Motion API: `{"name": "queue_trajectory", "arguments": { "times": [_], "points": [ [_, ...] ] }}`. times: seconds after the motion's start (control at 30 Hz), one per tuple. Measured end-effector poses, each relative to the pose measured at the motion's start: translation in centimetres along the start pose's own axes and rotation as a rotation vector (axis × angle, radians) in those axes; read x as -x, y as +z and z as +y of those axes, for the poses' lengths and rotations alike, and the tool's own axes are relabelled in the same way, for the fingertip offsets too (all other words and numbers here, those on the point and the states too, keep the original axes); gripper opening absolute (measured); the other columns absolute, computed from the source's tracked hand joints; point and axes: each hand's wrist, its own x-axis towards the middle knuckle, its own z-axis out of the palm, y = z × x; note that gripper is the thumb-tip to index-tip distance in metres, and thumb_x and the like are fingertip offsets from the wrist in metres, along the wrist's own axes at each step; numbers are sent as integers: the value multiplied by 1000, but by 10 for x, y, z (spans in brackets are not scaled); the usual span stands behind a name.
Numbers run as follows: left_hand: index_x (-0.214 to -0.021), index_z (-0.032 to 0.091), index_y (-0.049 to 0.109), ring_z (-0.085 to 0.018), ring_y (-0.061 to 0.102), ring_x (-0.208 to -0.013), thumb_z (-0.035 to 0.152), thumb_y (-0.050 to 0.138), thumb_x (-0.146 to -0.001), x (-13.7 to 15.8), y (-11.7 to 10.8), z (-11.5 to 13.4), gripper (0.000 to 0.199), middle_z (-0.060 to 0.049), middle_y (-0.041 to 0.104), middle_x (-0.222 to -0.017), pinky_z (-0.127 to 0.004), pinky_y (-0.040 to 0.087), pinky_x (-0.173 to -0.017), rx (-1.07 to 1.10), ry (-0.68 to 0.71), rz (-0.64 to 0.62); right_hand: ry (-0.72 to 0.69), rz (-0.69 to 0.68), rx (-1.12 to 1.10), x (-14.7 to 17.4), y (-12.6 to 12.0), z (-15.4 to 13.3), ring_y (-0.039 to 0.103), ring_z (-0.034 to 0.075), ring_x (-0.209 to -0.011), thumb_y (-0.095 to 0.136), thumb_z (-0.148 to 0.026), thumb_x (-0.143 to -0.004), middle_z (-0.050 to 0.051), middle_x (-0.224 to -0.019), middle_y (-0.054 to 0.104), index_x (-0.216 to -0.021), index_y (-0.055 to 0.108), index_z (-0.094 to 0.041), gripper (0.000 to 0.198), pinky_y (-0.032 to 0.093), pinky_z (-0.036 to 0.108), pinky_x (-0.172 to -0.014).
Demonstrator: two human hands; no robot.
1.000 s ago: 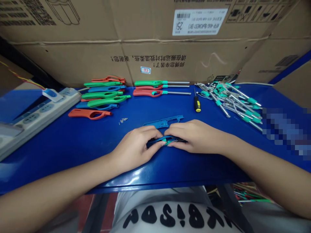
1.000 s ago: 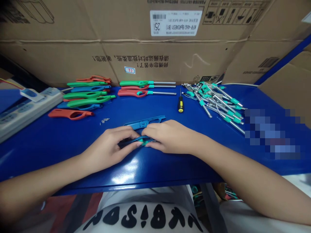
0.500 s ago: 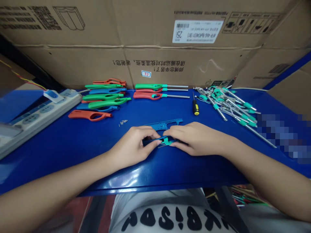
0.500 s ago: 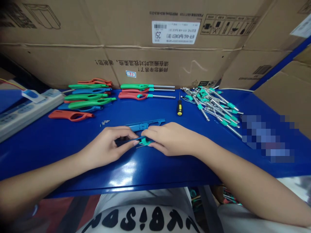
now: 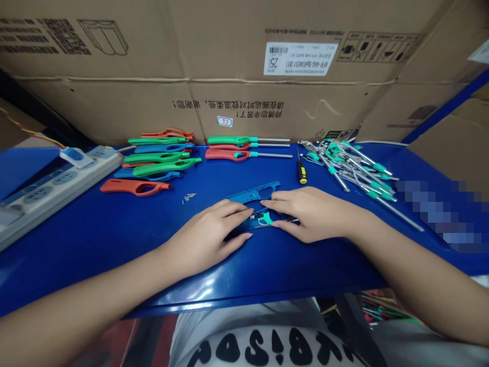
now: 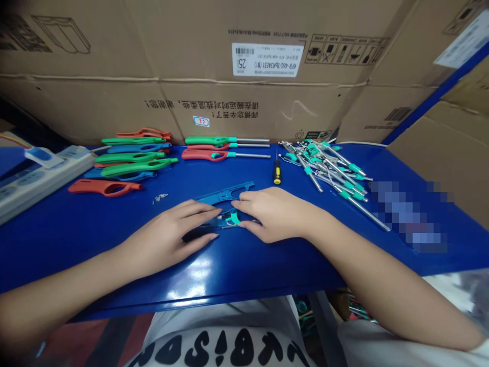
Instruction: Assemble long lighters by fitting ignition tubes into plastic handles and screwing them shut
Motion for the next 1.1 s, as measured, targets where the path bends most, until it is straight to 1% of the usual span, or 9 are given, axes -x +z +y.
{"name": "queue_trajectory", "arguments": {
  "times": [0.13,0.23,0.33,0.43,0.5,0.6,0.73,0.9,1.1],
  "points": [
    [-133,14,63,-26,60,-119,30,50,-103,1,-1,2,37,-13,66,-129,-42,53,-102,-30,55,-52,-7,44,-49,3,-6,4,69,23,-90,55,-43,-97,10,-111,70,-123,70,-19,39,50,33,-72],
    [-137,15,61,-26,60,-117,29,49,-103,2,-2,2,38,-12,65,-130,-43,54,-102,-50,66,-44,69,190,-33,5,-12,16,68,21,-91,52,-47,-99,7,-109,70,-112,74,-21,37,49,31,-74],
    [-137,18,61,-26,61,-115,27,48,-104,3,-1,2,37,-11,65,-129,-43,55,-100,-68,83,-60,353,385,138,11,-22,35,66,25,-97,46,-42,-101,10,-107,70,-102,74,-20,36,46,33,-72],
    [-134,18,64,-26,61,-113,27,45,-104,2,0,3,36,-11,66,-127,-43,55,-100,-99,98,-72,761,470,243,21,-35,57,64,29,-99,47,-38,-98,14,-112,69,-99,73,-18,33,41,33,-67],
    [-133,17,65,-27,61,-111,26,44,-105,1,-1,5,36,-12,66,-125,-44,56,-98,-133,103,-73,985,455,275,31,-42,72,62,30,-102,46,-35,-97,16,-113,68,-100,73,-16,33,38,34,-67],
    [-133,15,65,-28,62,-107,23,43,-104,1,-2,10,37,-14,65,-121,-46,58,-92,-195,94,-93,1193,205,194,46,-47,94,60,32,-110,43,-35,-97,20,-125,65,-112,69,-15,35,36,35,-68],
    [-139,15,60,-28,61,-102,17,44,-102,4,-2,13,40,-15,64,-119,-45,59,-88,-264,100,-105,1209,1,96,59,-44,118,63,29,-91,58,-24,-85,21,-103,71,-96,71,-13,20,38,35,-70],
    [-140,16,58,-27,61,-103,16,42,-102,5,-2,11,42,-14,63,-118,-42,59,-88,-217,85,-98,1158,-12,89,61,-41,126,61,27,-92,57,-25,-84,18,-109,70,-100,68,-17,21,39,32,-72],
    [-140,16,59,-28,61,-106,19,45,-102,5,-2,8,41,-14,65,-121,-43,58,-92,-144,65,-61,1182,-84,35,64,-39,129,64,25,-91,61,-17,-78,17,-110,71,-107,71,-16,31,42,30,-74]
  ]
}}
